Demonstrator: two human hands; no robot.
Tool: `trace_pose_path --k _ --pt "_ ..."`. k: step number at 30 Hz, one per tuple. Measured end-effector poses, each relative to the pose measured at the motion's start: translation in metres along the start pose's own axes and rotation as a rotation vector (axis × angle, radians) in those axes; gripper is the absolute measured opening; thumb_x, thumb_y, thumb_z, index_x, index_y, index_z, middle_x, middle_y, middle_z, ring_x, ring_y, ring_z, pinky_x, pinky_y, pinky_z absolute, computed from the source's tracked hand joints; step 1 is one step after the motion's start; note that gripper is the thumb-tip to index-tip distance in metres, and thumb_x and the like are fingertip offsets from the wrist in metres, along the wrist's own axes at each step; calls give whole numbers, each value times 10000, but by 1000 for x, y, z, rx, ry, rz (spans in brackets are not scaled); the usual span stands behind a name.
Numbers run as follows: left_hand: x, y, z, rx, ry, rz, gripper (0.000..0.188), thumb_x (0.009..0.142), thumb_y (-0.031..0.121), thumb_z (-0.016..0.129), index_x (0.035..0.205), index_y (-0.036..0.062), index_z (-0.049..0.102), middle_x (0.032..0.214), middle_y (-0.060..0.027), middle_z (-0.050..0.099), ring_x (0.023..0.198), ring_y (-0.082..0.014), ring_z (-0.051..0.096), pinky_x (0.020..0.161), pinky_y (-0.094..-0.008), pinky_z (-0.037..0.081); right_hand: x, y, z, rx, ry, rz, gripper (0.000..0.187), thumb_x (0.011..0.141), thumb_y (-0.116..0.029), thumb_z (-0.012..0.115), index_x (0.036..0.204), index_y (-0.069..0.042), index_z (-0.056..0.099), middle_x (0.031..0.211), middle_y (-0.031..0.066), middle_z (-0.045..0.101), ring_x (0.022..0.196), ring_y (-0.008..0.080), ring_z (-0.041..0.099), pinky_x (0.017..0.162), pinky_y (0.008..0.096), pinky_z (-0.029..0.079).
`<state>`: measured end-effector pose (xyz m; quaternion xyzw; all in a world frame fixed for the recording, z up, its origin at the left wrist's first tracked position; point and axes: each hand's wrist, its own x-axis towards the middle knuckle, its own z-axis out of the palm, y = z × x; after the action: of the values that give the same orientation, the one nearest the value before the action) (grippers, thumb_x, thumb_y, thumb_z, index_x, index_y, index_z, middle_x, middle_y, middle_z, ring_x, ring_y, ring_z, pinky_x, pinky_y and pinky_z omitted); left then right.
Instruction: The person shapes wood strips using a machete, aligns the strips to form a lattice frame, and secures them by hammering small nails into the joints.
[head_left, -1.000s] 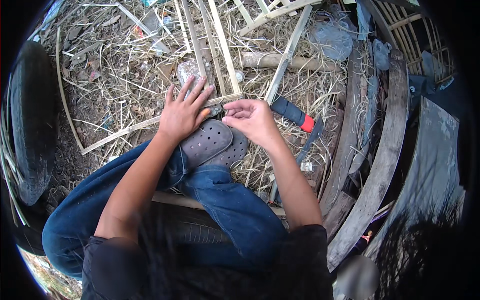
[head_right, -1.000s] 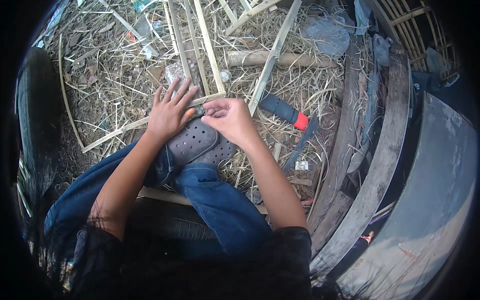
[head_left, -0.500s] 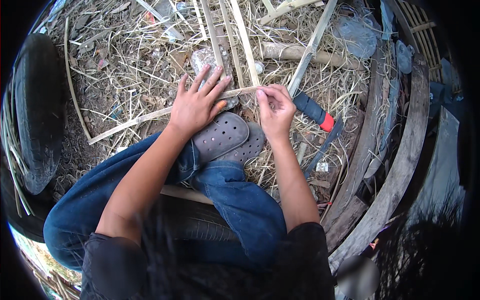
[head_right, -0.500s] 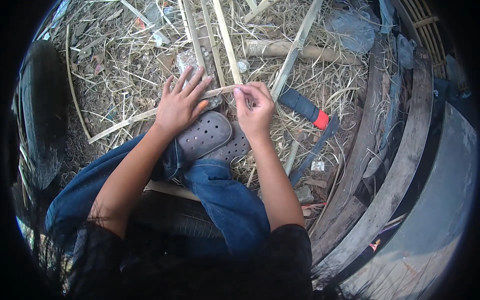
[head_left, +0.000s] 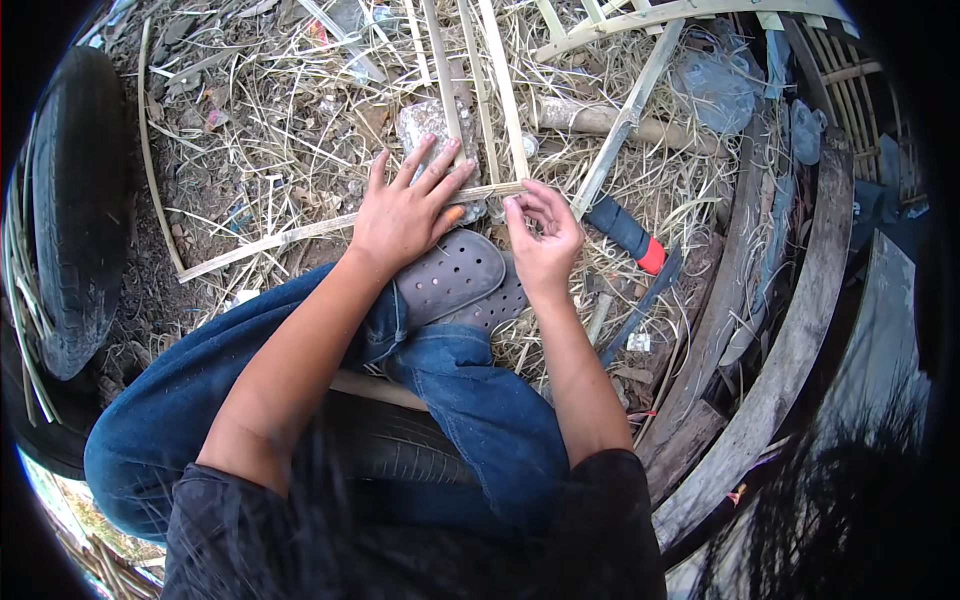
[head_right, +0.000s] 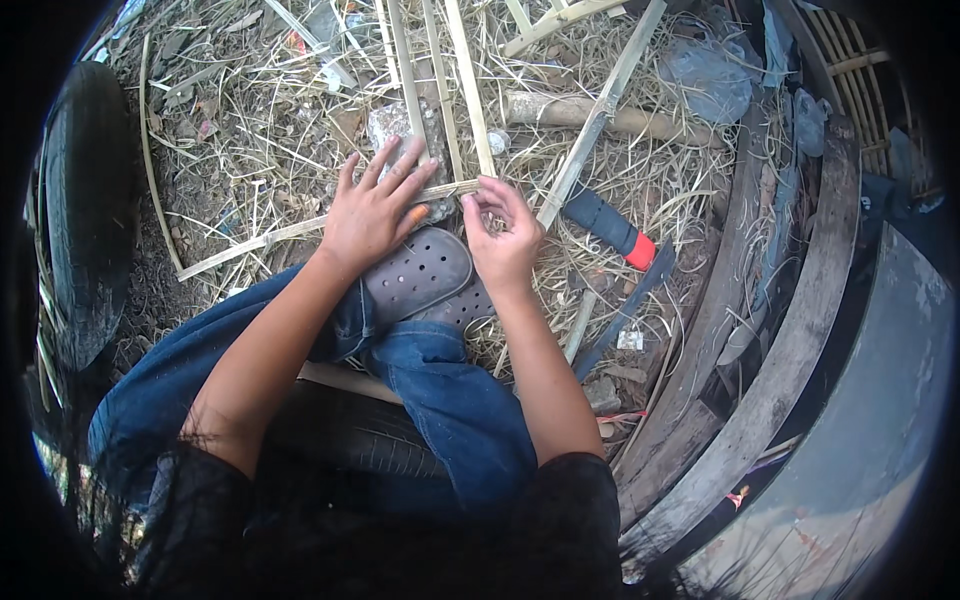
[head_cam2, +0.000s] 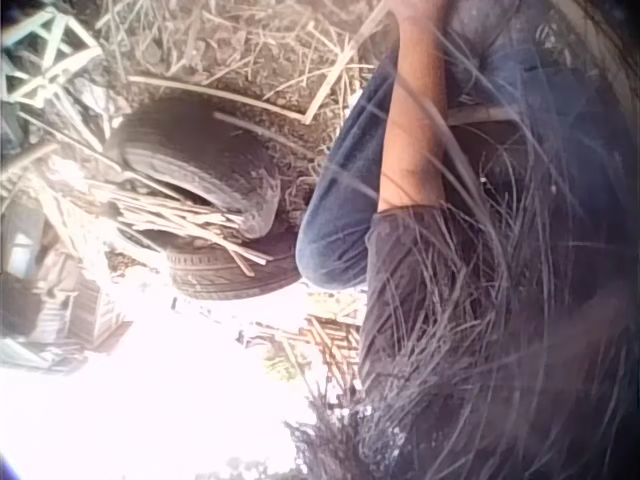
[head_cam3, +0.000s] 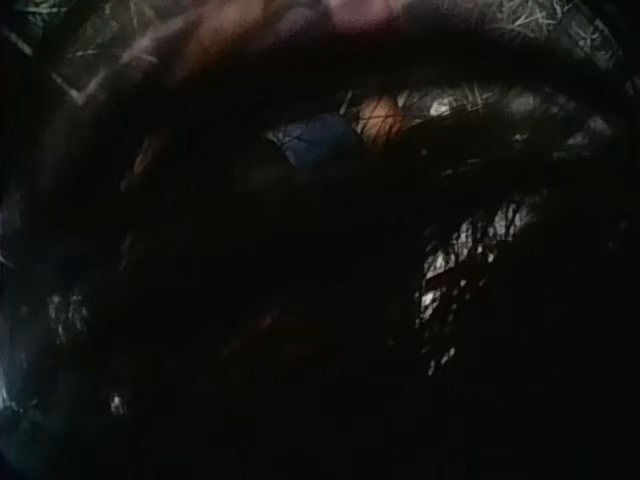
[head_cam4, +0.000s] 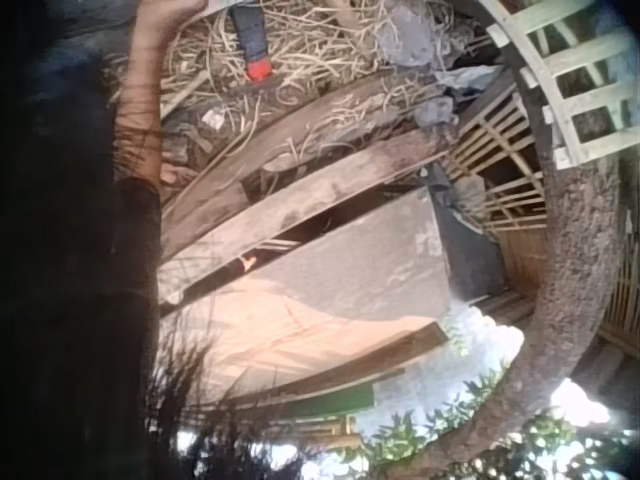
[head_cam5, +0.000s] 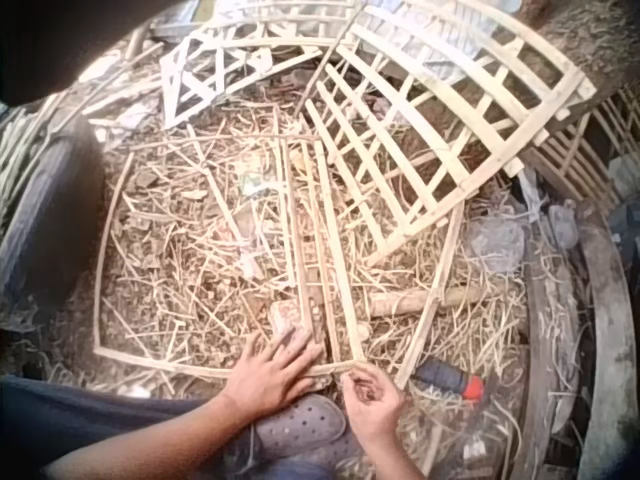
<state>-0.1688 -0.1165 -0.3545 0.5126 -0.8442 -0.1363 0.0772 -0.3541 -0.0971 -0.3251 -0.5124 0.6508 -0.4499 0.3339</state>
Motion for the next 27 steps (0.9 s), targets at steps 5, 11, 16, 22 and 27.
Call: trace_pose_path --k 5,11,16,22,27 --pt "3 3 0 2 30 16 561 947 480 473 1467 296 373 1552 2 315 1439 -221 259 1119 -548 229 2 2 11 -132 -13 -190 89 778 33 720 861 9 696 851 106 716 750 176 693 690 281 542" --pt "3 2 2 -9 39 15 567 938 499 479 1458 289 393 1549 -3 325 1436 -225 269 1117 -551 232 5 3 15 -229 -87 -396 105 748 48 720 838 5 685 840 131 699 773 267 685 713 338 547" --pt "3 3 1 -5 29 15 569 938 504 478 1457 286 396 1554 -2 316 1439 -228 263 1116 -555 235 8 4 14 -271 -109 -454 114 738 60 712 835 5 687 847 133 693 776 278 680 713 350 549" --pt "3 3 -1 -12 30 10 578 934 510 479 1456 276 400 1554 -7 315 1439 -237 264 1119 -563 222 7 2 16 -329 -126 -524 135 728 65 707 850 7 696 867 135 695 795 283 684 726 359 556" --pt "3 5 -3 -75 109 4 555 896 472 571 1385 221 494 1508 -34 388 1418 -257 302 1127 -558 208 6 6 16 -312 -134 -505 146 729 69 706 862 11 700 874 138 699 812 283 690 732 359 560"
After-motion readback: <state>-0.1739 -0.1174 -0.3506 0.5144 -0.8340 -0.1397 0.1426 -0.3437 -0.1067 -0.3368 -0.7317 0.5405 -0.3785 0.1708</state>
